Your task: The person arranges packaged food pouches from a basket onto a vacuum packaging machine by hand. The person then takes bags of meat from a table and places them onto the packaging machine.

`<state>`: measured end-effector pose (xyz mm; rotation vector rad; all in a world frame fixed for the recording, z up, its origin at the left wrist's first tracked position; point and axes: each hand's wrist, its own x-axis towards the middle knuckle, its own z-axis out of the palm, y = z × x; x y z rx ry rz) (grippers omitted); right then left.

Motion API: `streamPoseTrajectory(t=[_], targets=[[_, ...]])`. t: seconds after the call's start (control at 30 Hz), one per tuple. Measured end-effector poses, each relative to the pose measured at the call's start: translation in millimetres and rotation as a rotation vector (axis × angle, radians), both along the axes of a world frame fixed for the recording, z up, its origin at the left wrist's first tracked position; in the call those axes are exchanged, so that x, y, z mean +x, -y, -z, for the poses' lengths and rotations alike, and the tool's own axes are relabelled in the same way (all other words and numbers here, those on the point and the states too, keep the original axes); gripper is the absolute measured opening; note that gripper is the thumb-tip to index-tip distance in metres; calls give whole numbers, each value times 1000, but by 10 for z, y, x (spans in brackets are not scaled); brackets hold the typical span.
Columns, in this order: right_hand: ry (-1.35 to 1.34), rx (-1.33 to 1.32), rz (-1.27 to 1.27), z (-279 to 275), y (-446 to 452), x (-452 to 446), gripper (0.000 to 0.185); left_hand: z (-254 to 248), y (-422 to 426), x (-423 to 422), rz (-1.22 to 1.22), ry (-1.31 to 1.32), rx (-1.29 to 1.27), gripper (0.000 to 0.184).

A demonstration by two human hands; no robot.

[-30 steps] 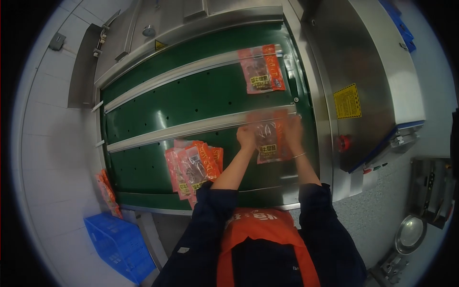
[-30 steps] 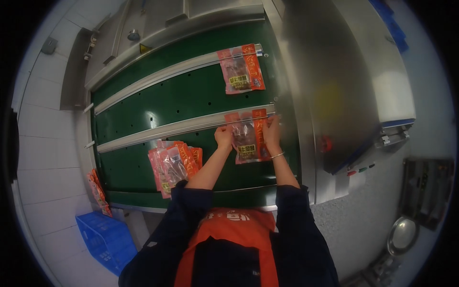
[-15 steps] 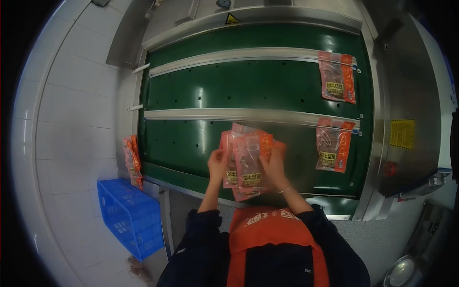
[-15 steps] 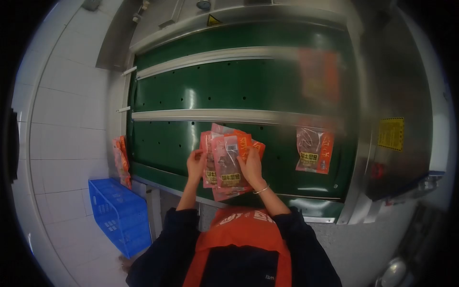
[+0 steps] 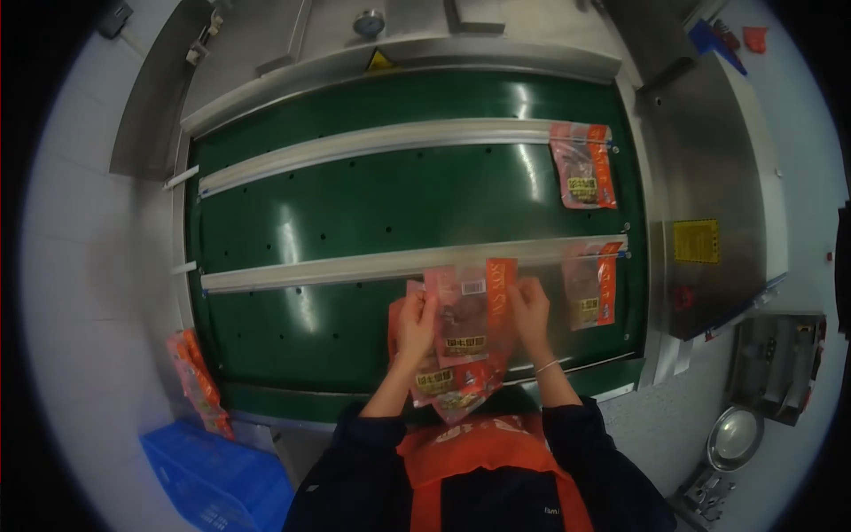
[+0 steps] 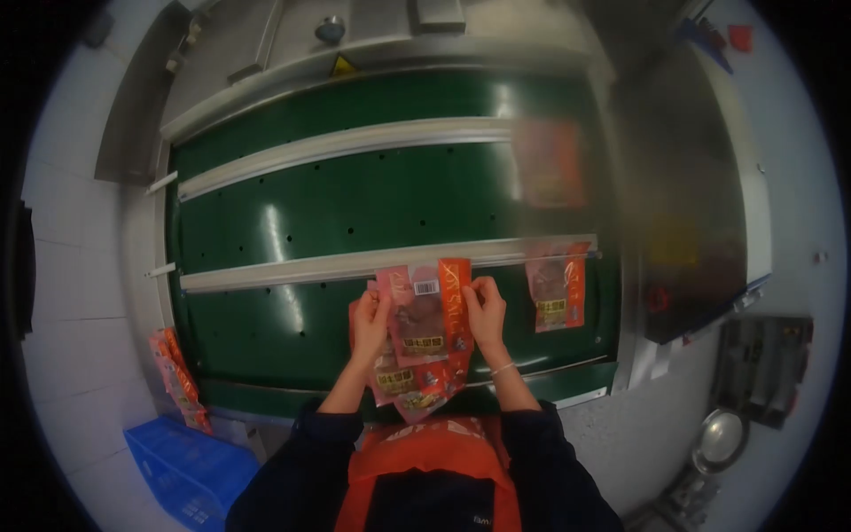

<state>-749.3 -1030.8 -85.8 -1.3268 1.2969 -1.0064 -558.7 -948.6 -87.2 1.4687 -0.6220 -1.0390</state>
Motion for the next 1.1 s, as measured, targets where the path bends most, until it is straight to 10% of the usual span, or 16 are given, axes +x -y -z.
streamPoseTrajectory(t=[0.3, 1.1], targets=[[-498, -334, 19, 124, 2444, 155, 28, 479, 2403, 123, -29, -343, 203, 19], [-469, -313, 104, 264, 3219, 208, 16, 128, 3398, -103, -155, 388, 295, 26]])
